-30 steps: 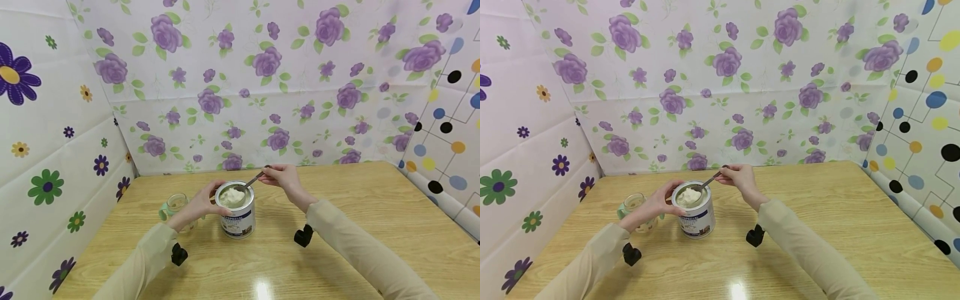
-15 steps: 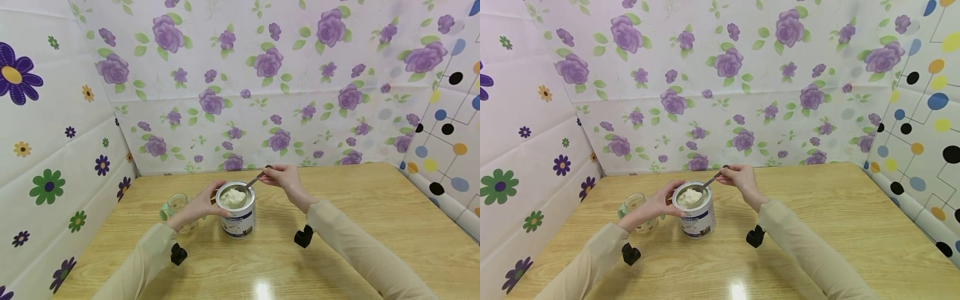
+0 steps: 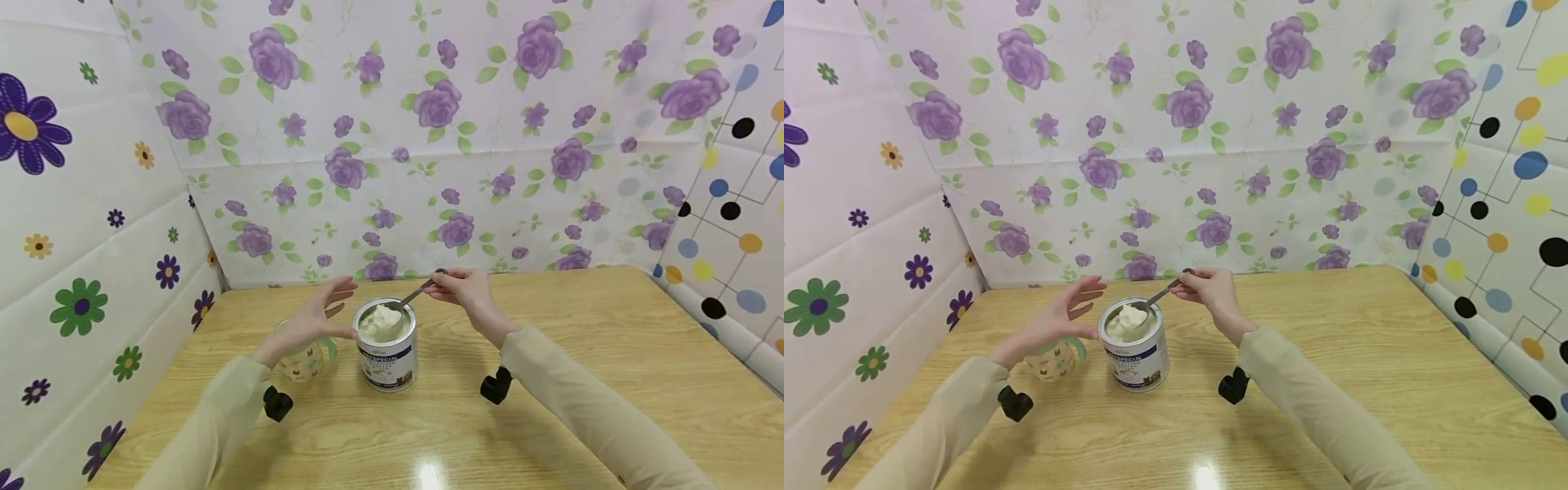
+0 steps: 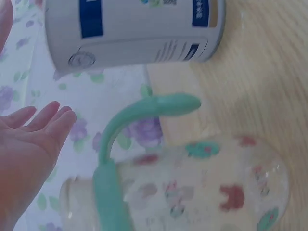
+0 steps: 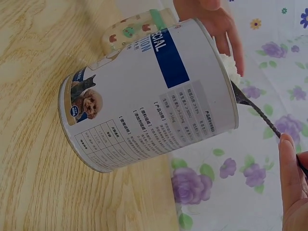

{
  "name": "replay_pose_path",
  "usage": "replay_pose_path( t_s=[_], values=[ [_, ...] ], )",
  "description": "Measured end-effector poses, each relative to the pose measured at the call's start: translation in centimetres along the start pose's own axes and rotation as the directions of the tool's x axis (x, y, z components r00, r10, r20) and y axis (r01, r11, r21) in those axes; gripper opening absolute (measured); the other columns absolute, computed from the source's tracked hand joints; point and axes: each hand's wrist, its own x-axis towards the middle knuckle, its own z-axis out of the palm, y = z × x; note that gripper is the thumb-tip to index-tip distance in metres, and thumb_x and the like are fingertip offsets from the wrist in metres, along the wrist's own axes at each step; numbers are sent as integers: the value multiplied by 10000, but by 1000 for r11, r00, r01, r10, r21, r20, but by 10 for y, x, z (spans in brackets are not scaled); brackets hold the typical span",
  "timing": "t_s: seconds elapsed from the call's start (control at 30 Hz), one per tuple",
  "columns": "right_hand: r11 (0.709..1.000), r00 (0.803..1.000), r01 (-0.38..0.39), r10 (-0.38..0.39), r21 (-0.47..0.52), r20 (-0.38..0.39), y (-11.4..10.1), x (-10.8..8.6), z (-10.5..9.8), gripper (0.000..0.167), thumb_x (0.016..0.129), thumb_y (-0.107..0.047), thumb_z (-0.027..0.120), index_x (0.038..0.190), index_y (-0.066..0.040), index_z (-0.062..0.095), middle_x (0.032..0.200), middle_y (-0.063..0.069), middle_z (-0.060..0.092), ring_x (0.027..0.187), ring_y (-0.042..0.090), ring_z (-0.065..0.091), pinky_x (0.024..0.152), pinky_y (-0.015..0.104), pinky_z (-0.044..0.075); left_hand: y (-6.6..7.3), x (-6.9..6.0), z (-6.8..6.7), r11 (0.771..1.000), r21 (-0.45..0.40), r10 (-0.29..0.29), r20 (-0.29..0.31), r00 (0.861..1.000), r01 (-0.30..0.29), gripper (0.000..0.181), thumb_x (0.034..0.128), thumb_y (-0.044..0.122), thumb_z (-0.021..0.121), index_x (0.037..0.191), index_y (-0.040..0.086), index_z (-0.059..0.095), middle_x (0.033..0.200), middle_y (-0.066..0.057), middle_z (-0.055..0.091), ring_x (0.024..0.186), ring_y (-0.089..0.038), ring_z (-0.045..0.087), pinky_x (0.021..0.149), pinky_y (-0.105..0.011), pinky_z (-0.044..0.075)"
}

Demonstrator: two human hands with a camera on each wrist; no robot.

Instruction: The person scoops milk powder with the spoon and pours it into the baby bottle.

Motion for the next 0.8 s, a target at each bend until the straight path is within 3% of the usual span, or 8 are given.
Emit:
replay_pose_path(
  t_s=[0.3, 0.53, 0.8],
  values=[
    [1000, 1000, -4, 4, 19, -4, 0, 1, 2, 272, 856, 22, 594, 1059, 193, 536, 755, 176, 647, 664, 211, 649, 691, 313, 503, 1, -16, -27, 1000, 8, 3, -77, 997, -2, 923, 714, 53, 766, 1419, 14, 171, 1382, -199, 275, 1273, -344, 225, 1006, -435, 226],
    [999, 1000, 4, -4, 36, -5, -6, 1, 4, 289, 858, 15, 596, 1076, 193, 528, 752, 164, 649, 665, 207, 649, 701, 318, 501, -6, -35, -50, 998, 54, -8, -125, 992, 15, 860, 737, 40, 745, 1409, 12, 208, 1366, -196, 307, 1259, -341, 255, 986, -444, 261],
    [1000, 1000, -2, 2, 21, 9, -10, 4, 11, 227, 866, -1, 591, 1038, 145, 573, 773, 162, 652, 694, 203, 650, 719, 314, 496, -17, -58, -65, 997, 70, -24, -163, 986, 36, 783, 761, 10, 716, 1396, 15, 257, 1343, -180, 349, 1220, -377, 299, 956, -474, 301]
  ],
)
